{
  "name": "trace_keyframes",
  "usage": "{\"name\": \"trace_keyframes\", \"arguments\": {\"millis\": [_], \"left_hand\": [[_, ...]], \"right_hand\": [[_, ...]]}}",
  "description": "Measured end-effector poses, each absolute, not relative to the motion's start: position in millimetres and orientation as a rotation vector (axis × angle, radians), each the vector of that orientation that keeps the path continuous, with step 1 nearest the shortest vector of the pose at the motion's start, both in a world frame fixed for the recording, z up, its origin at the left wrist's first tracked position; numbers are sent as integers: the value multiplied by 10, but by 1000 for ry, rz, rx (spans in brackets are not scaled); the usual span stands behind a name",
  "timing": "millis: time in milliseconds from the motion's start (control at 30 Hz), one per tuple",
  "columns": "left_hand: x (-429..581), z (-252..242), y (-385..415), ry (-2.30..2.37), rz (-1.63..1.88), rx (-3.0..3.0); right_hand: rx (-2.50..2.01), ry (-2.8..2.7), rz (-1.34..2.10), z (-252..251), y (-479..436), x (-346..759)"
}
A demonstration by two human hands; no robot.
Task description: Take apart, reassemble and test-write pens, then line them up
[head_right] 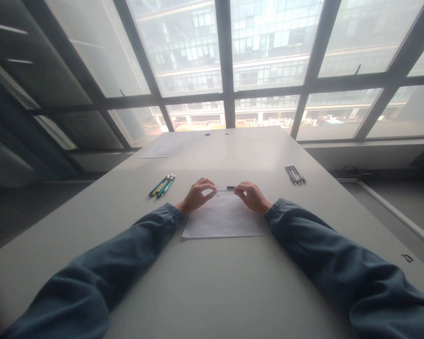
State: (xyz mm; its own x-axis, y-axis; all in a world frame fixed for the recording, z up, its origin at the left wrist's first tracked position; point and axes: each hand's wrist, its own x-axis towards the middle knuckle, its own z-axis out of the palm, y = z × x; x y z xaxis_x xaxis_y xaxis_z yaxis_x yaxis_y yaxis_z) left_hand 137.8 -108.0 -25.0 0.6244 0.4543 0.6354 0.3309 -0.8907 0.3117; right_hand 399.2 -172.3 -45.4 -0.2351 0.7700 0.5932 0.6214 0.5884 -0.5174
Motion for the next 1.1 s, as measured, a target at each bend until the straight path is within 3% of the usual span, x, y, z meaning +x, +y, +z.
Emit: {"name": "trace_keyframes", "arguments": {"millis": [367,800,1100], "left_hand": [[1382,-253,-1081,622,1112,2664],[1353,-336,-972,1023,1249,2527],[1350,-335,-979,1086,1152,2532]], "right_hand": [[-1135,-1962,190,-466,-1718,4003],[-1319,-1771,102,-462,-1704,4025],[-1445,-1696,107,-488,-1679,4035]]}}
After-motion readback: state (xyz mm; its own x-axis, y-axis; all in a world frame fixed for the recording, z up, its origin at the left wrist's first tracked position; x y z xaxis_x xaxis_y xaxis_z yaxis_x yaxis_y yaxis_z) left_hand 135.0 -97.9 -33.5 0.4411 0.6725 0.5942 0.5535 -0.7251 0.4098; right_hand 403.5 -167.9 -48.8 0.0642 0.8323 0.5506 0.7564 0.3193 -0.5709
